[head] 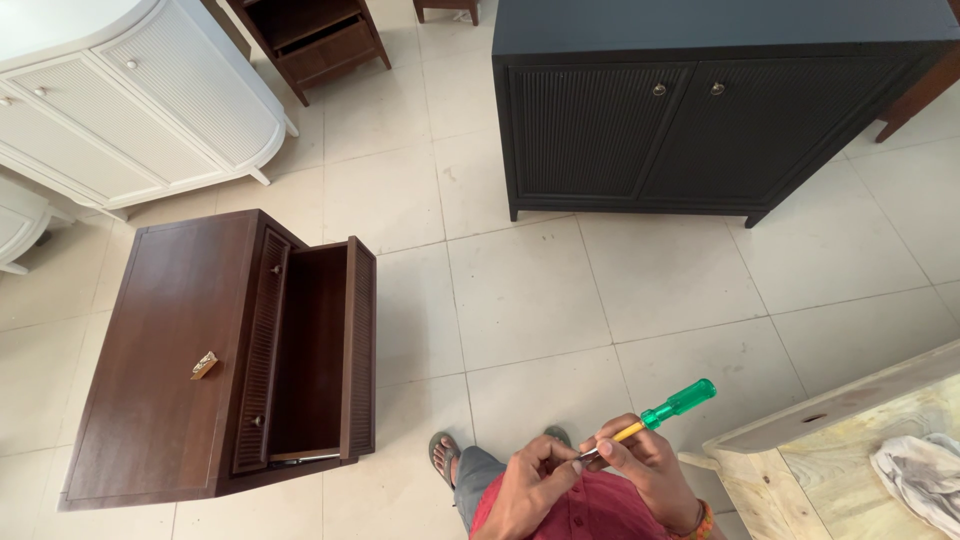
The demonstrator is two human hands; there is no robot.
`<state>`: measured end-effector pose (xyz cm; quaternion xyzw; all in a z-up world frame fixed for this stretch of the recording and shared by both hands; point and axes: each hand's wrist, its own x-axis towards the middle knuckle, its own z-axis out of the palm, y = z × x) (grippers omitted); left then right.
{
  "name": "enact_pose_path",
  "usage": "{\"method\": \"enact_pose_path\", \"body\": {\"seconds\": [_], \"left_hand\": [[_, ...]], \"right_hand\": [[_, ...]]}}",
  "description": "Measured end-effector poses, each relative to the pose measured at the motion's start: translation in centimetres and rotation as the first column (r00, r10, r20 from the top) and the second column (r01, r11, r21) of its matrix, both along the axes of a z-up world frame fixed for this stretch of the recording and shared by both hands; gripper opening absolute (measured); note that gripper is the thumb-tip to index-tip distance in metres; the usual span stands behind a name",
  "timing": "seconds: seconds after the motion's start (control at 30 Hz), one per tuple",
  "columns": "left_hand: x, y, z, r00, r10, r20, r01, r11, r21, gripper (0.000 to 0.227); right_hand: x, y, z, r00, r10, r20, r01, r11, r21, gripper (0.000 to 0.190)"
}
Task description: Inspecting and preparing a screw and a screwdriver for furniture assembly.
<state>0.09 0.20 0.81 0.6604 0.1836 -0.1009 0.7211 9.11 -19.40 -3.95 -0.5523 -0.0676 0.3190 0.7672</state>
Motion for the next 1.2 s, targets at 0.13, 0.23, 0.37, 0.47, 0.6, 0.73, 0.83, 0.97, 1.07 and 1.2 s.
{"method": "enact_pose_path", "body": {"seconds": [0.13,0.23,0.37,0.47,0.6,0.73,0.83,0.97,1.07,1.2], "left_hand": [[0.0,-0.1,0.1,1.000,0.008,0.014,-0.008,1.000,-0.010,0.020],[0.2,-0.1,0.4,1.000,0.017,0.015,-0.017,0.999,-0.052,0.020],[0.4,-0.2,1.3,1.000,0.017,0.003,-0.017,0.997,-0.072,0.021],[0.6,-0.3,1.5,0.999,0.022,-0.025,-0.024,0.995,-0.092,0.021],[0.5,-0.3,1.1,0.999,0.048,0.009,-0.047,0.997,-0.069,0.021],[0.6,-0.3,-0.2,0.983,0.180,-0.029,-0.182,0.976,-0.117,0.022],[0.2,-0.3,0.1,0.956,0.294,-0.014,-0.291,0.939,-0.184,0.019],[-0.2,-0.4,0.9,0.972,0.190,0.139,-0.187,0.982,-0.036,0.018],[-0.3,-0.4,1.4,0.978,0.134,0.161,-0.142,0.989,0.038,0.019],[-0.3,-0.6,0.8,0.974,0.087,0.207,-0.119,0.982,0.144,0.019]], "right_hand": [[-0.1,-0.1,-0.6,1.000,0.016,0.020,-0.016,1.000,0.011,0.018],[-0.2,0.0,-0.5,0.999,0.012,0.050,-0.012,1.000,0.009,0.017],[-0.2,0.2,0.2,1.000,-0.002,0.029,0.002,1.000,0.006,0.017],[-0.1,0.4,0.4,0.999,-0.041,0.008,0.042,0.999,-0.015,0.018],[0.2,0.5,0.7,0.997,-0.068,-0.024,0.068,0.998,0.003,0.019],[-0.1,0.0,0.4,0.999,-0.031,0.032,0.034,0.996,-0.082,0.019],[-1.0,-0.2,1.4,0.999,-0.037,0.014,0.038,0.996,-0.080,0.019],[-1.1,0.2,2.4,0.993,-0.048,0.113,0.056,0.996,-0.069,0.016],[-1.2,0.3,2.8,0.986,-0.064,0.154,0.069,0.997,-0.026,0.014],[-1.2,0.1,2.9,0.986,-0.077,0.151,0.081,0.997,-0.018,0.013]]}}
